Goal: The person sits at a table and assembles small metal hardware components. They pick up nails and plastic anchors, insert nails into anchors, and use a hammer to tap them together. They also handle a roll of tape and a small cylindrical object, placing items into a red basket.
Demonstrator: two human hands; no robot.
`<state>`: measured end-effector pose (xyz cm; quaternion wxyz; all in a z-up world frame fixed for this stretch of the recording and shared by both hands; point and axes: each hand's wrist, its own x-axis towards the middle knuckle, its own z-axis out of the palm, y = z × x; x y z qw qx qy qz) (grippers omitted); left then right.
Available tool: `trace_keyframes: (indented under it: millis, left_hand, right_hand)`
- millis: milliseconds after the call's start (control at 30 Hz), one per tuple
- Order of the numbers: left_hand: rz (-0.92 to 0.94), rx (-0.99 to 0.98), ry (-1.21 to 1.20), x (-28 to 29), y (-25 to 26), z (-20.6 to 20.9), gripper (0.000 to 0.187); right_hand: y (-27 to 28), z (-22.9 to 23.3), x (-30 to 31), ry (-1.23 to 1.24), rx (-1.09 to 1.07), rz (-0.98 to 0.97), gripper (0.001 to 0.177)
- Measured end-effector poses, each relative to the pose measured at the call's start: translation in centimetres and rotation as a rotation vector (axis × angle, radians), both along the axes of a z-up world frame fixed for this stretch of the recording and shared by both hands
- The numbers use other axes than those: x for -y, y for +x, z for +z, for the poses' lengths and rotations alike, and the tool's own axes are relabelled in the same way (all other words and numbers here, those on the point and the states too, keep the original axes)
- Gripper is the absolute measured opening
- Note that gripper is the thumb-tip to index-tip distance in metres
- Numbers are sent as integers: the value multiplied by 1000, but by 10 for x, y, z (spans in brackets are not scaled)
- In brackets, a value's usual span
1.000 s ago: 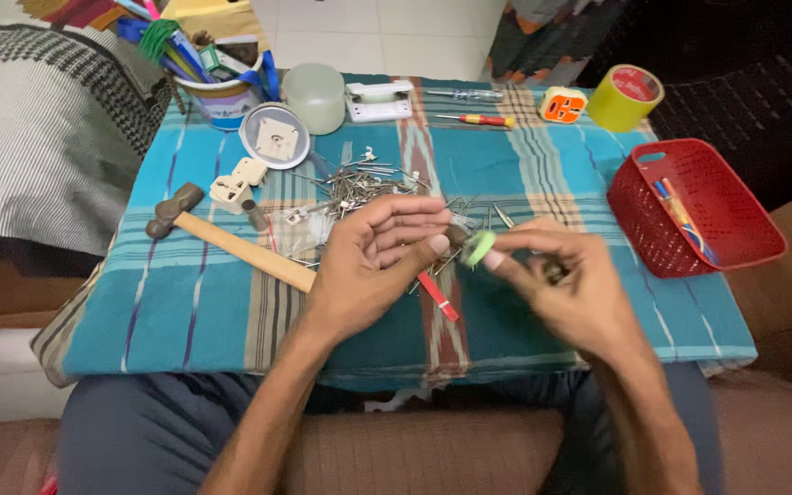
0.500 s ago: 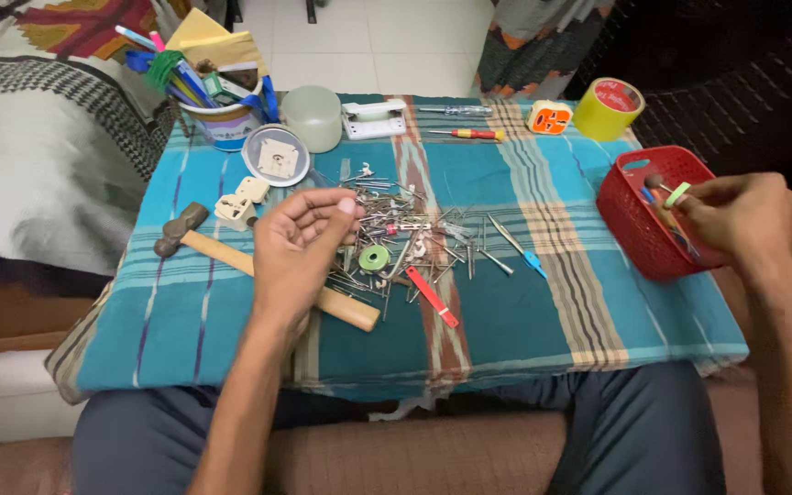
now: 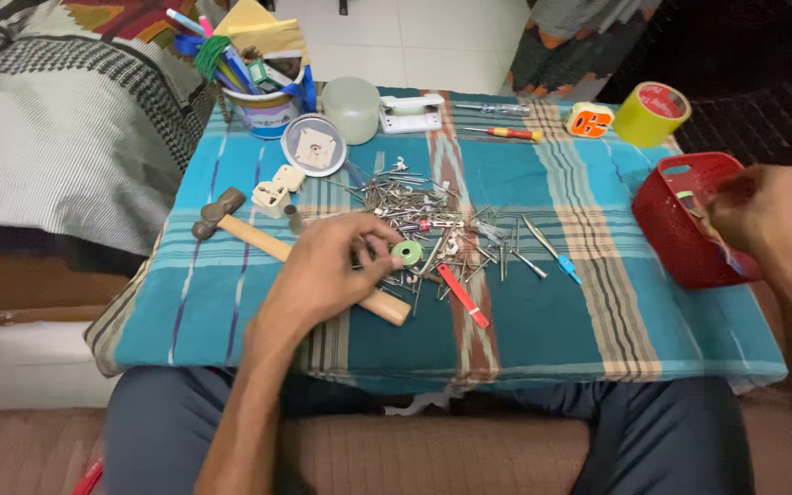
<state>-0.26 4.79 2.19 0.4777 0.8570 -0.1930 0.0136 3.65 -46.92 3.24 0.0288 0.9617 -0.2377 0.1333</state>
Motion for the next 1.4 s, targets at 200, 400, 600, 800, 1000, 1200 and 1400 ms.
trace_keyframes:
  millis: [200,400,600,800,1000,1200,1400]
  left_hand:
    - [25,128,94,-9,3,-2,31]
    - [321,189,-100,-46,11,-4,24]
    - [595,211,-360,-70,15,-7,17]
    - [600,164,-138,-74,14,-8,23]
    - [539,194,71,-73,13,-14,41]
    - [558,241,240,-64,16,-25,36]
    - [554,229,-96,-64,21,-25,30]
  right_hand:
    - [-54,15,-129,425,143,308,25]
    - [-44,-5,-231,745,-105,592,26]
    - [-53,-22,-290,719,-98,636,38]
    - [-58,-28,-315,688,11,668,53]
    - [-61,-43,-314,610,217,834,43]
    - [-58,-53,-298,969,259,674,33]
    - [-56,-41,-264,1749,363,498,25]
